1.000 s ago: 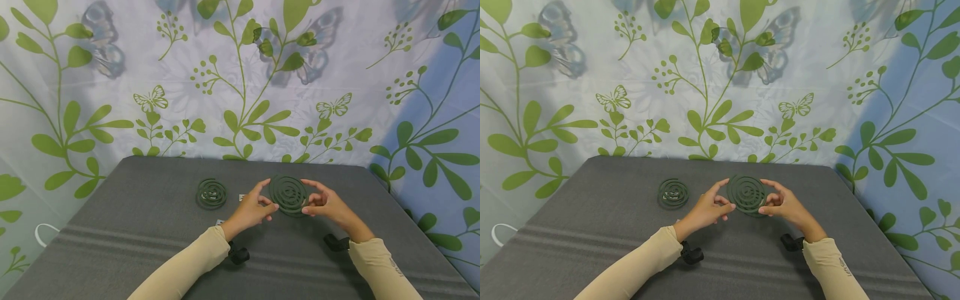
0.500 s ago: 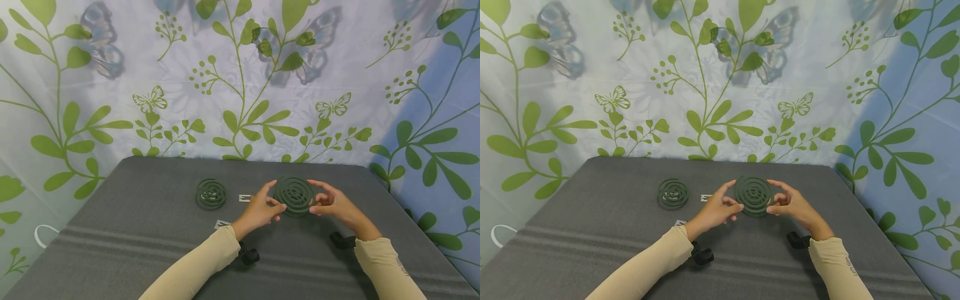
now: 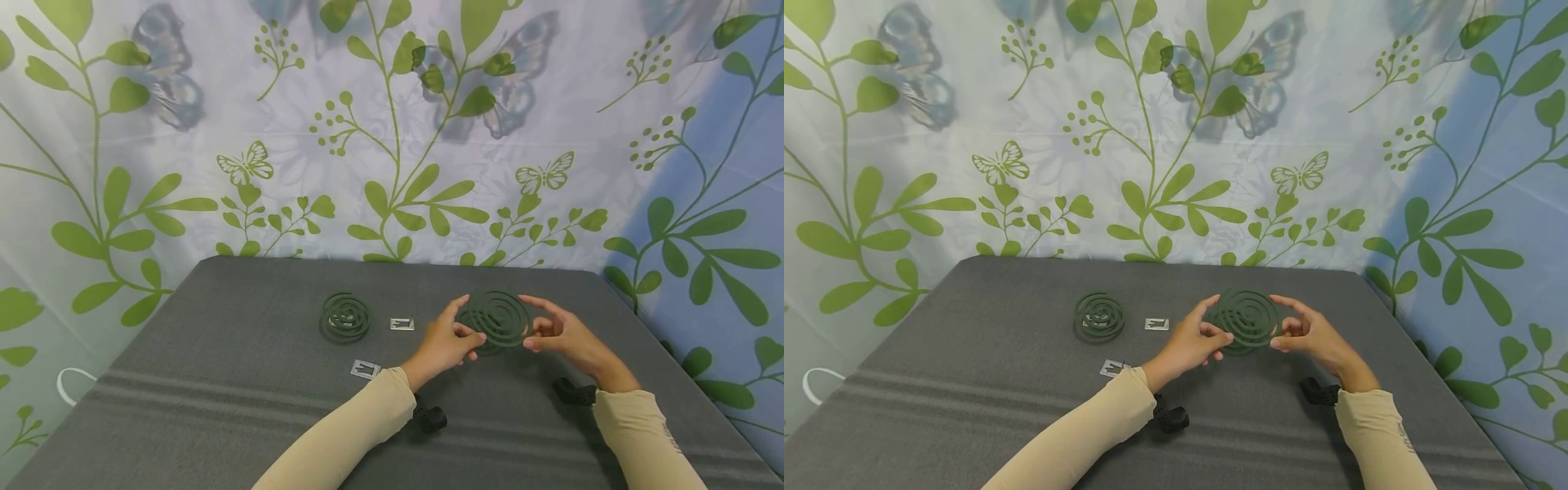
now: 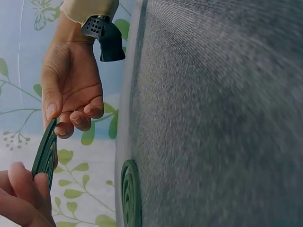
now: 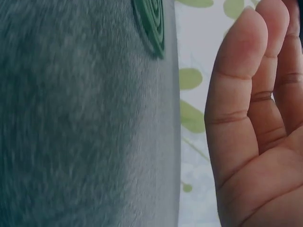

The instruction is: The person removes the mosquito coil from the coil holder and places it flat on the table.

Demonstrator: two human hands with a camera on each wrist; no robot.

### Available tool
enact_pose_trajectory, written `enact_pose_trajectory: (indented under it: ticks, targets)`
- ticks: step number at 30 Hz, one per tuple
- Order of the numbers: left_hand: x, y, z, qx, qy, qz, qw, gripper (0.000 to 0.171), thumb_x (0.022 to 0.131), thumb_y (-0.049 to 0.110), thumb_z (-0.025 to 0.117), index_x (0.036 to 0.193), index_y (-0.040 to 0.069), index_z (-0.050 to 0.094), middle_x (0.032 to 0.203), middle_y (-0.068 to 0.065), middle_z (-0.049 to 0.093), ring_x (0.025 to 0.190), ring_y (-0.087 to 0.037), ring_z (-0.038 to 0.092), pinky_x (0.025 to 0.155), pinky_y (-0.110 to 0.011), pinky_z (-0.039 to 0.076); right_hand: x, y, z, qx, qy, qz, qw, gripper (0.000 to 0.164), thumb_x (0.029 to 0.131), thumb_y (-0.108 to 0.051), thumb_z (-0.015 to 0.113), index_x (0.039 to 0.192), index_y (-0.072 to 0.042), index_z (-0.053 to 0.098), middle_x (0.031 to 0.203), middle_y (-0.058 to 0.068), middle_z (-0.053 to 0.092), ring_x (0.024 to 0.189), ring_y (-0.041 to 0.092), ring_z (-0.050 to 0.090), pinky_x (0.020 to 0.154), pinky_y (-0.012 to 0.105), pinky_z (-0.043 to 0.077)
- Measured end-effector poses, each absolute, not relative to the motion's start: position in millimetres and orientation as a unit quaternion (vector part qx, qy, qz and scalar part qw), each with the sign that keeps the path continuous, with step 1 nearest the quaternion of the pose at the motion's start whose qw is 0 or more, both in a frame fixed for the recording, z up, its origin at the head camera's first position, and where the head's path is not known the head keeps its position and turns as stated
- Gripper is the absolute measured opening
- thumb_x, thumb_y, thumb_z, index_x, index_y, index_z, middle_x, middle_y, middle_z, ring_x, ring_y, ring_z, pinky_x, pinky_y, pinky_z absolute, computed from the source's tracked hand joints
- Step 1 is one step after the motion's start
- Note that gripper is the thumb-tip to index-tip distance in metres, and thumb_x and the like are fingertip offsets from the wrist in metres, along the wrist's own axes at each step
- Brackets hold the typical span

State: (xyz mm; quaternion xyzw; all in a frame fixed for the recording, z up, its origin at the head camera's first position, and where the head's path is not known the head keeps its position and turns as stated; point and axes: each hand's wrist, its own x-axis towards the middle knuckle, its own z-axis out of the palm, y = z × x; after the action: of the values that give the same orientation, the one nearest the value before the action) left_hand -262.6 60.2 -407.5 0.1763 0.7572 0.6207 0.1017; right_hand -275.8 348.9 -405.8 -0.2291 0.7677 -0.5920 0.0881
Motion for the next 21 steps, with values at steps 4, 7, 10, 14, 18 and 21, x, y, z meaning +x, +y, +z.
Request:
enact_pose_trajectory:
  ticks: [4, 7, 10, 14, 18, 21]
  targets:
    - [-263, 68, -409, 0.176, 0.756, 0.622, 0.102, 0.079, 0.104, 0.015, 0.076, 0.171, 0.018, 0.034, 0.093, 0.001, 0.077, 0.077, -0.035, 0.076, 0.055, -0.025, 0.051, -276, 357, -408, -0.231, 0.75, -0.611, 0.101, 0.077, 0.099, 0.011, 0.07, 0.163, -0.023, 0.043, 0.095, 0.002, 0.071, 0.083, 0.015, 0.069, 0.077, 0.033, 0.06]
    - [-263, 72, -410, 0.177, 0.756, 0.622, 0.101, 0.079, 0.104, 0.014, 0.076, 0.171, 0.016, 0.034, 0.092, 0.002, 0.077, 0.076, -0.034, 0.076, 0.055, -0.025, 0.052, -276, 362, -409, -0.231, 0.738, -0.624, 0.111, 0.077, 0.1, 0.011, 0.069, 0.162, -0.027, 0.045, 0.098, 0.004, 0.071, 0.086, 0.016, 0.07, 0.078, 0.033, 0.061]
    - [-264, 75, -410, 0.176, 0.756, 0.622, 0.101, 0.078, 0.104, 0.014, 0.076, 0.17, 0.015, 0.035, 0.091, 0.003, 0.077, 0.074, -0.032, 0.076, 0.055, -0.025, 0.052, -277, 365, -410, -0.236, 0.73, -0.631, 0.117, 0.077, 0.1, 0.013, 0.067, 0.161, -0.029, 0.046, 0.1, 0.003, 0.072, 0.087, 0.014, 0.071, 0.079, 0.032, 0.061]
    - [-264, 80, -411, 0.169, 0.754, 0.626, 0.104, 0.077, 0.104, 0.015, 0.076, 0.17, 0.017, 0.036, 0.091, 0.004, 0.077, 0.075, -0.031, 0.076, 0.056, -0.025, 0.053, -277, 371, -413, -0.241, 0.721, -0.637, 0.125, 0.078, 0.1, 0.015, 0.065, 0.16, -0.031, 0.046, 0.101, 0.0, 0.072, 0.087, 0.013, 0.07, 0.08, 0.031, 0.061]
    - [-265, 86, -412, 0.162, 0.753, 0.628, 0.107, 0.077, 0.103, 0.014, 0.077, 0.169, 0.017, 0.038, 0.092, 0.004, 0.077, 0.074, -0.027, 0.076, 0.058, -0.025, 0.054, -277, 376, -417, -0.235, 0.721, -0.639, 0.127, 0.075, 0.1, 0.014, 0.064, 0.157, -0.034, 0.049, 0.101, 0.0, 0.072, 0.084, 0.012, 0.068, 0.077, 0.03, 0.06]
    - [-265, 92, -414, 0.157, 0.753, 0.63, 0.109, 0.077, 0.102, 0.013, 0.078, 0.169, 0.017, 0.038, 0.09, 0.004, 0.076, 0.073, -0.026, 0.075, 0.058, -0.025, 0.053, -277, 381, -421, -0.235, 0.721, -0.64, 0.123, 0.075, 0.101, 0.014, 0.063, 0.156, -0.035, 0.049, 0.1, -0.001, 0.072, 0.071, 0.012, 0.059, 0.061, 0.034, 0.047]
